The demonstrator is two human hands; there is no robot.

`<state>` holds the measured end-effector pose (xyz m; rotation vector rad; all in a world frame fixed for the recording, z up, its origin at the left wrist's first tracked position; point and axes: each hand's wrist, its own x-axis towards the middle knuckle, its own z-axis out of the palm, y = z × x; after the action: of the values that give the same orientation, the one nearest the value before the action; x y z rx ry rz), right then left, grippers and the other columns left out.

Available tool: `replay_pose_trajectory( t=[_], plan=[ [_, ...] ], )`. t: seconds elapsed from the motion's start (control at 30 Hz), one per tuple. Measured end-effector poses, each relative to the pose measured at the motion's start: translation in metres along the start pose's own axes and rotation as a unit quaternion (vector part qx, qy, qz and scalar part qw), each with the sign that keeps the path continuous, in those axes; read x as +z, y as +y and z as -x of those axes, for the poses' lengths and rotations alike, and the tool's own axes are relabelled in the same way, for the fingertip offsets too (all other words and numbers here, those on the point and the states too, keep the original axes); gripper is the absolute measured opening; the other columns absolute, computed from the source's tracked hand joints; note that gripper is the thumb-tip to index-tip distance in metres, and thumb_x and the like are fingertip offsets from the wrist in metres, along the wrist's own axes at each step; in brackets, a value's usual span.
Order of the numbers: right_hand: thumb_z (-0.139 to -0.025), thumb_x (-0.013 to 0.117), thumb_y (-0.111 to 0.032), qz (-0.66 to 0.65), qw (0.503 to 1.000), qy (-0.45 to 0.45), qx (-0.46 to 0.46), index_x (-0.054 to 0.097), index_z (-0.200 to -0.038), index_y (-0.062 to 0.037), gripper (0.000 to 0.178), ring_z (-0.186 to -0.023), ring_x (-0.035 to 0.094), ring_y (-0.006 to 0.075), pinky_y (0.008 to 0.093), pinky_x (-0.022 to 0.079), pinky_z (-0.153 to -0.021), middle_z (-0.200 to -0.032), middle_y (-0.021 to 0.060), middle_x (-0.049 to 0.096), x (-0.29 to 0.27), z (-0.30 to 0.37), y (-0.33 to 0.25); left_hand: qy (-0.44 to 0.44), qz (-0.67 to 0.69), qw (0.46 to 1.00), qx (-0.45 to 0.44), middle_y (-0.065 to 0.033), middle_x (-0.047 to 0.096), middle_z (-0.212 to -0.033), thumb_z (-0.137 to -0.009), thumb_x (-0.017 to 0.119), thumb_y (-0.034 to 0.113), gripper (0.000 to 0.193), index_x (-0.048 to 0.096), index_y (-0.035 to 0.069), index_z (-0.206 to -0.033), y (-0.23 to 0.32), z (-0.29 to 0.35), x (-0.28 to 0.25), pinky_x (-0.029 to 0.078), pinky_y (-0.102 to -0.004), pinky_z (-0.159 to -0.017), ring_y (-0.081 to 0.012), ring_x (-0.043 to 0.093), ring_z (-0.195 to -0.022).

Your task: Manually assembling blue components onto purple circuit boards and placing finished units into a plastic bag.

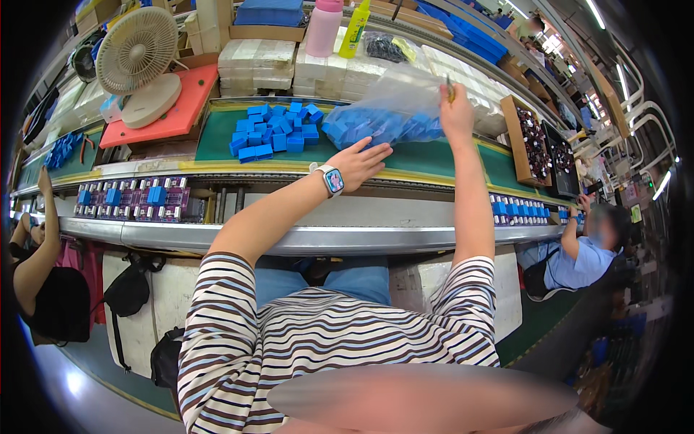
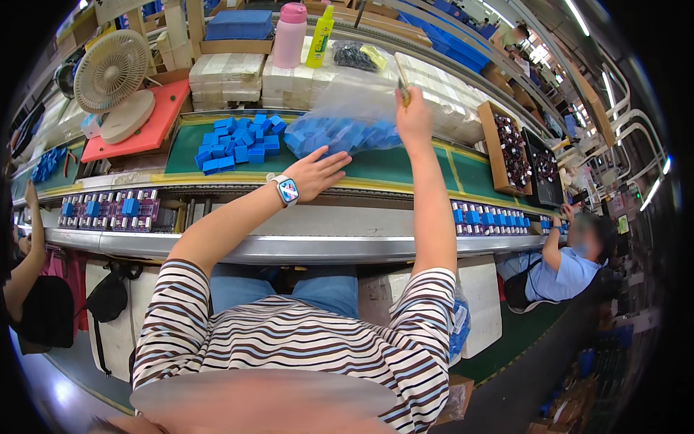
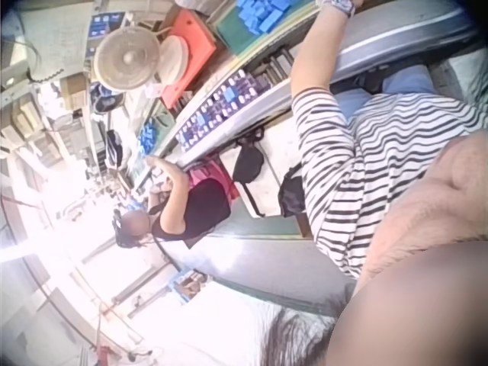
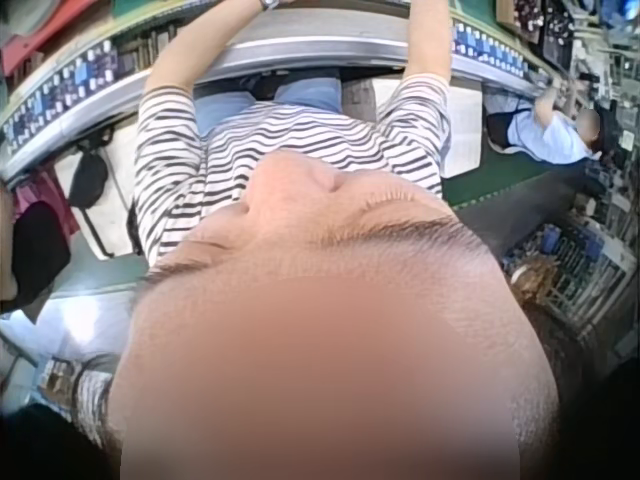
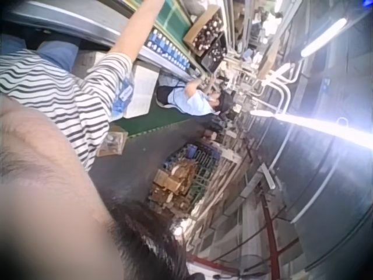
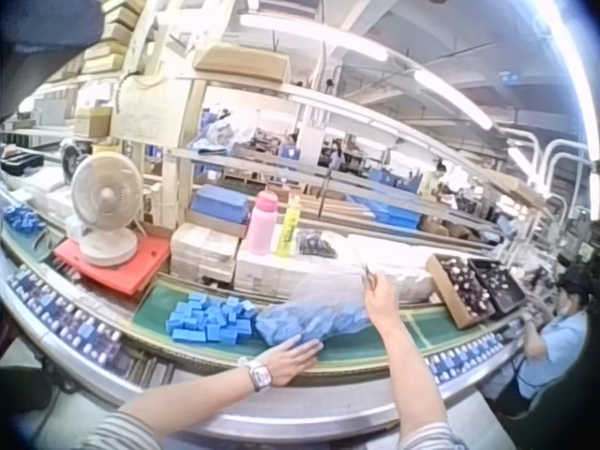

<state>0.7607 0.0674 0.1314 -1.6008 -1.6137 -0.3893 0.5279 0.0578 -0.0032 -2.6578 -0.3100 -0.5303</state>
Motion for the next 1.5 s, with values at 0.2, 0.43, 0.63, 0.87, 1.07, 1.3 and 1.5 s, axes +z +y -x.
replay_pose_trajectory(
  t=[0.2,0.43,0.63,0.87,1.07,1.3,1.5],
  plan=[
    [-0.090,0.050,-0.041,0.024,0.999,0.012,0.018,0.052,-0.093,-0.0091,0.032,-0.071,0.058,0.0439,0.0503,0.044,-0.058,-0.072,0.0204,0.061,-0.018,-0.008,0.018,-0.032,0.011,0.999,-0.011,-0.0088,0.026,-0.148,-0.087,0.048,0.035,0.045,0.053,0.011,-0.125,-0.002,-0.010,0.010,0.014,-0.0446,-0.111,-0.0200,0.016,-0.139],
    [-0.090,0.048,-0.043,0.127,0.990,0.034,0.047,0.051,-0.093,-0.0091,0.034,-0.073,0.059,0.0443,0.0510,0.044,-0.061,-0.075,0.0210,0.062,-0.033,-0.008,0.062,-0.045,0.028,0.999,0.001,-0.0073,0.022,-0.149,-0.087,0.045,0.049,0.055,0.052,0.010,-0.126,-0.008,-0.008,0.014,0.011,-0.0447,-0.111,-0.0186,0.012,-0.140],
    [-0.089,0.053,-0.036,0.182,0.980,0.060,0.046,0.051,-0.091,-0.0079,0.029,-0.073,0.059,0.0428,0.0507,0.045,-0.060,-0.075,0.0209,0.062,-0.048,-0.017,0.082,-0.051,0.051,0.997,-0.018,-0.0064,0.022,-0.149,-0.086,0.044,0.053,0.061,0.050,0.010,-0.129,-0.010,-0.006,0.012,0.010,-0.0449,-0.112,-0.0181,0.012,-0.140],
    [-0.081,0.061,-0.018,0.211,0.963,0.150,-0.076,0.051,-0.091,-0.0083,0.017,-0.070,0.061,0.0379,0.0472,0.047,-0.058,-0.075,0.0168,0.062,-0.065,-0.027,0.056,-0.074,0.050,0.996,-0.026,-0.0075,0.023,-0.149,-0.085,0.042,0.056,0.064,0.049,0.010,-0.130,-0.010,-0.012,0.009,0.010,-0.0460,-0.111,-0.0192,0.012,-0.140],
    [-0.076,0.064,-0.012,0.299,0.923,0.122,-0.210,0.051,-0.089,-0.0126,0.018,-0.064,0.062,0.0270,0.0390,0.049,-0.054,-0.070,0.0085,0.061,-0.063,-0.026,0.045,-0.088,0.072,0.993,-0.031,-0.0090,0.023,-0.149,-0.085,0.045,0.053,0.061,0.049,0.011,-0.129,-0.005,-0.010,0.006,0.011,-0.0466,-0.111,-0.0216,0.013,-0.140],
    [-0.079,0.060,-0.013,0.285,0.911,0.156,-0.255,0.055,-0.084,-0.0154,0.007,-0.063,0.062,0.0239,0.0363,0.049,-0.053,-0.068,0.0059,0.060,-0.069,-0.035,0.024,-0.046,0.056,0.997,-0.032,-0.0083,0.023,-0.149,-0.084,0.048,0.051,0.059,0.049,0.013,-0.129,-0.008,0.002,0.007,0.012,-0.0467,-0.111,-0.0222,0.013,-0.140],
    [-0.078,0.058,-0.011,0.310,0.901,0.198,-0.232,0.061,-0.099,-0.0196,0.023,-0.071,0.064,0.0249,0.0380,0.051,-0.058,-0.084,0.0037,0.064,-0.102,-0.033,0.023,-0.057,0.193,0.977,-0.071,-0.0109,0.024,-0.148,-0.078,0.061,0.045,0.065,0.045,0.012,-0.132,-0.002,0.010,-0.023,0.014,-0.0526,-0.108,-0.0276,0.017,-0.138]
  ],
)
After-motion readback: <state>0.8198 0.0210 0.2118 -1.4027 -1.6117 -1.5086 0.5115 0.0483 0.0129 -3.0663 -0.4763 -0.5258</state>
